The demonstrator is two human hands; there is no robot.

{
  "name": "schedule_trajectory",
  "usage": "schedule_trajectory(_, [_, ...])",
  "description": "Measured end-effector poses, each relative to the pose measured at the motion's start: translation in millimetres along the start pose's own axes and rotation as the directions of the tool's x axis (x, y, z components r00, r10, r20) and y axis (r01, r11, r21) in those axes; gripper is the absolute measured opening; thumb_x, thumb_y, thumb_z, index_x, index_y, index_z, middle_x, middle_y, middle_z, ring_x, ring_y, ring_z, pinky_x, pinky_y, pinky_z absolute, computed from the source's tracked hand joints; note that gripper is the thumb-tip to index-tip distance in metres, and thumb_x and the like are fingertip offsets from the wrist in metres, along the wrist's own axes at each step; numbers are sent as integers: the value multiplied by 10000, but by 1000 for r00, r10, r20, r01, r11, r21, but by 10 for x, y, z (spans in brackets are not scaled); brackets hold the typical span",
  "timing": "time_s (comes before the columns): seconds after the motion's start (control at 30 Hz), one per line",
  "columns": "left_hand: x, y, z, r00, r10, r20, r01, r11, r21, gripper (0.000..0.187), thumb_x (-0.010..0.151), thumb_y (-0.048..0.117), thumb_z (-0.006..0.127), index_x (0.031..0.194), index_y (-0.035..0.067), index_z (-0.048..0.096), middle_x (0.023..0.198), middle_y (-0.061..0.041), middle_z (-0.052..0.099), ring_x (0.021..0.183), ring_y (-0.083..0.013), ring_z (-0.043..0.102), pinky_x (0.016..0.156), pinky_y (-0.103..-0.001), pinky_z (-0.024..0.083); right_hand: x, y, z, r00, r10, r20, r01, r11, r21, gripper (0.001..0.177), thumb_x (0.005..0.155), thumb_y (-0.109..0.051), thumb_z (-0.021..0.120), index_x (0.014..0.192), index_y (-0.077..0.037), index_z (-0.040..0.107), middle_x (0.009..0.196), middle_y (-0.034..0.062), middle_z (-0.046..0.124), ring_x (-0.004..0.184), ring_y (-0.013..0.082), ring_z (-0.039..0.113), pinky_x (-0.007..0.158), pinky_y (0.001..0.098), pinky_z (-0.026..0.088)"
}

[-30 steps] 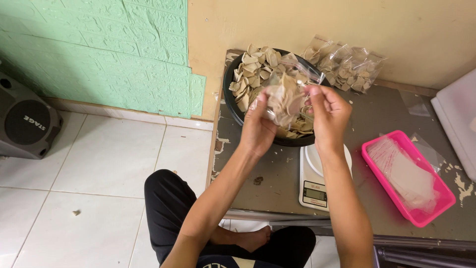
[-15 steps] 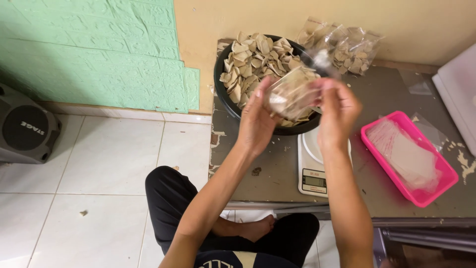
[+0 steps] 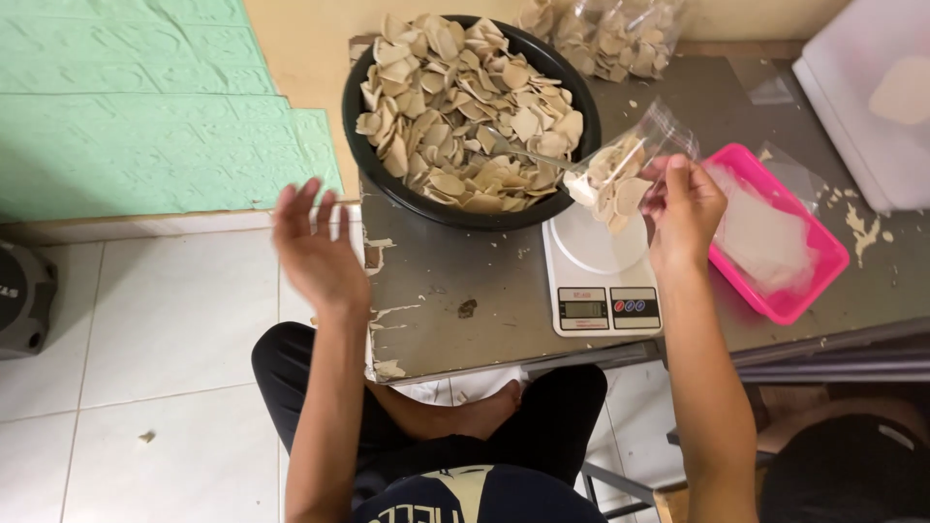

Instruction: Packaging and weighing snacks from a large bowl into small plastic bags using a spoon and a digital scale

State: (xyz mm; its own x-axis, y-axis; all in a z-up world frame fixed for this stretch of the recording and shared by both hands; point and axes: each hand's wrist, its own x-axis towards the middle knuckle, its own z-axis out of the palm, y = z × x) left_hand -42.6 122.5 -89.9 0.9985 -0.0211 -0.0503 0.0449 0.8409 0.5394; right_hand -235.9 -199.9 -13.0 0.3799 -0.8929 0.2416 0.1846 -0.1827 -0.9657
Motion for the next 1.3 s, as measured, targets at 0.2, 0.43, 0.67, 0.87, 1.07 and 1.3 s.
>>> schedule_trajectory(0.2, [-62,23,-541,977,-94,-189,102,994,30,342,984,373,485,1264,222,612,1255,-26,661,1107,-203,626,995,-395,476,49,402,-482,955,288,-70,-289,957,-12,176,1058,-300,614,935,-190,677,782,-10,675,570,52,517,476,135,405])
schedule_trajectory(0.43, [-141,-289,-282,970,-149,-194,172,979,107,342,990,393,492,1266,223,599,1219,-8,656,1070,-197,627,946,-372,485,127,635,-561,942,333,30,-316,916,-249,204,1060,-312,604,1027,-135,701,883,46,733,604,70,534,428,159,348])
schedule_trajectory(0.67, [271,-813,-52,974,-63,-219,116,964,238,362,998,323,501,1350,235,498,1207,-5,628,1060,-199,627,871,-391,464,339,1178,-854,974,211,-87,-227,855,-467,227,1004,-348,620,957,-191,776,801,11,699,573,72,545,392,167,362])
schedule_trajectory(0.87, [531,-1066,199,958,61,-281,-9,983,182,317,1032,350,490,1327,239,528,1195,-45,621,1050,-227,598,853,-380,470,429,1347,-1184,985,-121,-125,35,841,-541,161,939,-237,653,933,-182,804,855,27,659,654,107,520,533,214,460])
schedule_trajectory(1.07, [487,-1279,9,957,224,-185,-158,937,313,281,1075,346,519,1304,190,561,1239,-114,589,1088,-229,630,936,-316,519,-26,1270,-1494,922,-346,-175,196,805,-560,197,1016,-114,622,982,-121,816,805,73,670,788,161,570,787,306,501])
schedule_trajectory(1.3, [545,-1318,-59,954,284,-97,-208,860,466,136,952,93,660,1087,102,649,883,-82,701,831,-168,683,773,-295,576,-121,1327,-1543,898,-217,-382,38,905,-423,225,970,-129,595,933,-95,814,732,56,690,511,59,482,447,192,396])
